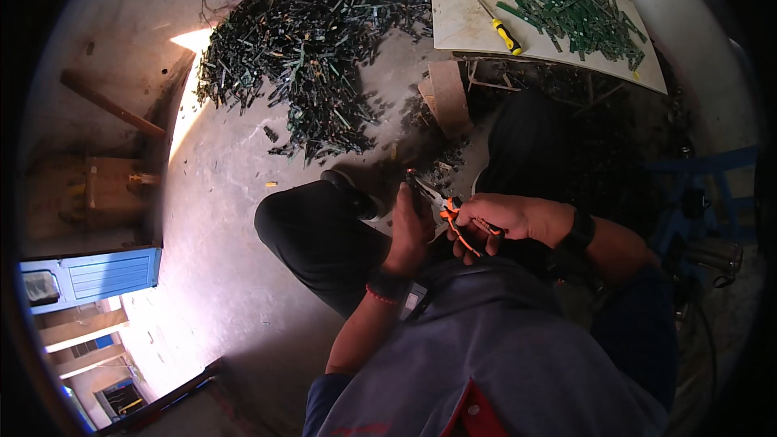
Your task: The person sits on the floor and uses pliers and a screwdriver to remove components from green circuit boards. They repeatedly pick up boards, strip parts, and place the processed boards on a nearby table.
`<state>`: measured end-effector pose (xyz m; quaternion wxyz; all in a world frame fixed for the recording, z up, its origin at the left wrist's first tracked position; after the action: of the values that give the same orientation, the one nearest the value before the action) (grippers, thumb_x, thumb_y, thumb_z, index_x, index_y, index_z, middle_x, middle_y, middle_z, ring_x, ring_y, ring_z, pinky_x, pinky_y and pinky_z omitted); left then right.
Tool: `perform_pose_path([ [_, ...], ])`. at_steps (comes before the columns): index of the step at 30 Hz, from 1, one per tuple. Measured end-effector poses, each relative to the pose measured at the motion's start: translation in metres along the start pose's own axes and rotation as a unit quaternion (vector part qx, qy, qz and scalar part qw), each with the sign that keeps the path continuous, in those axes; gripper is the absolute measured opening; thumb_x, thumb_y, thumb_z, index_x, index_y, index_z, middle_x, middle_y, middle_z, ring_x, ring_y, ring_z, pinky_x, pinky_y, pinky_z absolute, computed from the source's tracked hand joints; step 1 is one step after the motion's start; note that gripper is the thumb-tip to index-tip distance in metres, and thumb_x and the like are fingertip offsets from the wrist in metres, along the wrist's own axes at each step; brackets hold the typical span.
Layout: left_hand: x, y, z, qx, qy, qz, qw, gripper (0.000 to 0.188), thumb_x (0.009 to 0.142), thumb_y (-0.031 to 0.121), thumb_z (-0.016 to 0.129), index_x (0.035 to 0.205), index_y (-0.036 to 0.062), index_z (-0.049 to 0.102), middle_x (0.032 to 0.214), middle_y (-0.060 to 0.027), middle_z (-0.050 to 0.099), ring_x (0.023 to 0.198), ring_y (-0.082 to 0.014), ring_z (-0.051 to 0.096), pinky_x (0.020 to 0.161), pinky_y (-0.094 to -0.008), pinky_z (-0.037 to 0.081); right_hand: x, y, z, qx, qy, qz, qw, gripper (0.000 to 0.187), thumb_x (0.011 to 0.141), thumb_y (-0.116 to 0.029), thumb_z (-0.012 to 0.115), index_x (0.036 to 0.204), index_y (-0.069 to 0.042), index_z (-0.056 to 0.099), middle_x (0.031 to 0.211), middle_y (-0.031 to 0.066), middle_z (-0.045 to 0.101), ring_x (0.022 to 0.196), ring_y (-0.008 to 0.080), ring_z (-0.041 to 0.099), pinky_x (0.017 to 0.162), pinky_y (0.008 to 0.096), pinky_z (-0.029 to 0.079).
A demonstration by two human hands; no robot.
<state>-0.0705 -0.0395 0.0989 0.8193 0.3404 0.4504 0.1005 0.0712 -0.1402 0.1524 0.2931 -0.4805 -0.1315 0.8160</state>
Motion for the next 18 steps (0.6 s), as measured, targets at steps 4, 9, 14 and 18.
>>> perform_pose_path([
  [4, 0.001, 0.000, 0.002, 0.016, 0.006, 0.011, 1.000, 0.051, 0.093, 0.055, 0.031, 0.060, 0.0169, 0.037, 0.048, 0.0052, 0.031, 0.038, -0.0073, 0.025, 0.037, -0.0252, 0.018, -0.003, -0.001, 0.001, 0.006, 0.021, 0.008, 1.000, 0.034, 0.085, -0.024, 0.041, 0.099, 0.003, 0.055, 0.084, 0.0135, 0.066, 0.069, 0.0226, 0.066, 0.044, 0.0242, 0.045],
  [9, 0.006, -0.001, 0.004, 0.140, 0.067, 0.084, 0.984, 0.054, 0.094, 0.055, 0.030, 0.064, 0.0126, 0.044, 0.050, 0.0025, 0.038, 0.042, -0.0095, 0.033, 0.041, -0.0255, 0.025, 0.006, 0.001, -0.003, -0.004, 0.038, -0.020, 0.999, 0.033, 0.085, -0.025, 0.040, 0.094, 0.003, 0.057, 0.079, 0.0118, 0.066, 0.064, 0.0211, 0.065, 0.041, 0.0232, 0.040],
  [14, 0.013, -0.007, -0.002, 0.132, 0.070, 0.116, 0.982, 0.053, 0.094, 0.055, 0.030, 0.066, 0.0119, 0.046, 0.052, 0.0025, 0.039, 0.042, -0.0098, 0.034, 0.041, -0.0258, 0.025, 0.011, 0.002, -0.002, 0.013, 0.047, -0.035, 0.998, 0.033, 0.085, -0.024, 0.041, 0.090, 0.003, 0.058, 0.074, 0.0116, 0.065, 0.059, 0.0205, 0.064, 0.041, 0.0234, 0.039],
  [18, 0.019, -0.006, 0.002, 0.119, 0.076, 0.100, 0.985, 0.056, 0.094, 0.055, 0.030, 0.060, 0.0117, 0.042, 0.049, 0.0022, 0.037, 0.039, -0.0101, 0.032, 0.038, -0.0267, 0.023, 0.021, 0.016, -0.003, -0.023, 0.120, -0.116, 0.986, 0.029, 0.083, -0.024, 0.045, 0.081, 0.002, 0.059, 0.068, 0.0120, 0.062, 0.051, 0.0198, 0.059, 0.045, 0.0289, 0.041],
])
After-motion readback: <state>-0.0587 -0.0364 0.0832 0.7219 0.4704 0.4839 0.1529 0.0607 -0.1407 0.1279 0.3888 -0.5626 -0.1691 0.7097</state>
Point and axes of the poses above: each hand's wrist, its own x-axis towards the middle knuckle, its own z-axis out of the palm, y = z × x, the point moved 1 cm from there along x, towards the middle knuckle
